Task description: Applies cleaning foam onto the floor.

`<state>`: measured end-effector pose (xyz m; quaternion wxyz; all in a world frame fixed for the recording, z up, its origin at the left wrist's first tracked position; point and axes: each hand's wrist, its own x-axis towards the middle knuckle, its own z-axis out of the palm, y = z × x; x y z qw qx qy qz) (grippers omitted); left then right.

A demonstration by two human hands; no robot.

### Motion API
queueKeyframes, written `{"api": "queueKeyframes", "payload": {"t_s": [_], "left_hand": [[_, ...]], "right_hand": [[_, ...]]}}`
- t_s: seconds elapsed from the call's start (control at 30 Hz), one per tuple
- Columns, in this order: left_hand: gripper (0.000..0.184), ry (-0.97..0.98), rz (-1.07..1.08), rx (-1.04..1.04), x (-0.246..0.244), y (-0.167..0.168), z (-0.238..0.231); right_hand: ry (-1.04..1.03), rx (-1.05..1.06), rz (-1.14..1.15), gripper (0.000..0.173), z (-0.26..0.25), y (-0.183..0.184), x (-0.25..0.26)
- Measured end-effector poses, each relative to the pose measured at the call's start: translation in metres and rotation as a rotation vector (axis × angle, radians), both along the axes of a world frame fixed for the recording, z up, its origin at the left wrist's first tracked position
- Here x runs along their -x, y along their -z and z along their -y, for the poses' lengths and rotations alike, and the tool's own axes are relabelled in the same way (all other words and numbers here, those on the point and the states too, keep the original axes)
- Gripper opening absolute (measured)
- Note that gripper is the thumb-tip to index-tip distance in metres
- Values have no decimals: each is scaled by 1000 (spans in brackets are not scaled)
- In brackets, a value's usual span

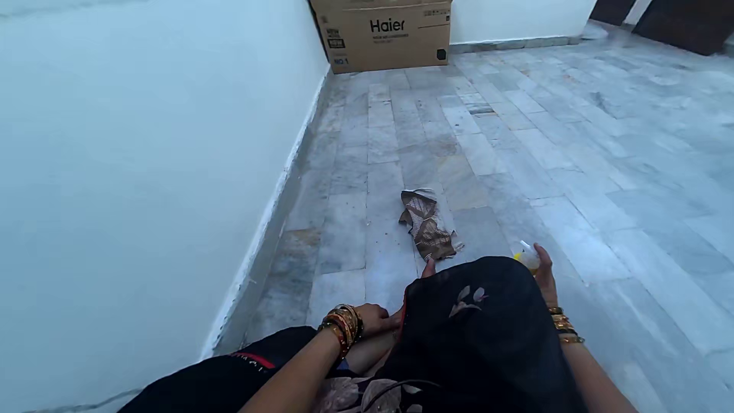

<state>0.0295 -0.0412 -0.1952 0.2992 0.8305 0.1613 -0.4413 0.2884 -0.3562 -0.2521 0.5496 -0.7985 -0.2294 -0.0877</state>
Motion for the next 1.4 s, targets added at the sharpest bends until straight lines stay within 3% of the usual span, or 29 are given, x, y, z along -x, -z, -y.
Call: {"api": "queueKeyframes", "payload": {"t_s": [0.07,0.17,0.23,0.27,0.3,0.33,0.43,0.5,0.6,0.67,0.77,1.0,1.1,1.4], "left_hand": [[80,64,-100,-71,10,-8,-8],[73,82,-105,-114,24,-25,-11],[70,83,-84,-152,29,-30,-6],[69,79,-81,-172,30,-32,-2],[69,75,-84,-184,30,-34,1],[67,76,-81,-189,30,-35,3],[63,86,-55,-170,28,-37,2],[59,96,-35,-148,23,-38,2],[53,88,2,-141,14,-38,8],[47,119,15,-138,9,-36,13],[45,138,35,-130,9,-33,15],[41,146,66,-108,10,-37,16],[41,177,84,-95,6,-37,15],[42,167,83,-64,0,-35,13]], "right_hand": [[-19,-48,-102,66,-1,-3,-4],[-8,-54,-371,51,-16,-37,1],[93,134,-491,56,-35,-74,6],[8,348,-628,74,-41,-97,-4],[65,254,-289,89,-51,-60,-19],[7,273,-109,103,-59,-46,-42],[-159,475,-87,127,-105,-114,-70],[-230,454,-21,133,-143,-163,-72],[-345,365,136,135,-198,-212,-58],[-394,325,175,126,-233,-221,-37],[-397,345,96,112,-279,-203,6],[-409,676,-242,107,-316,-66,60],[-474,816,-285,110,-317,-52,50],[-502,834,-480,93,-313,-32,39]]}}
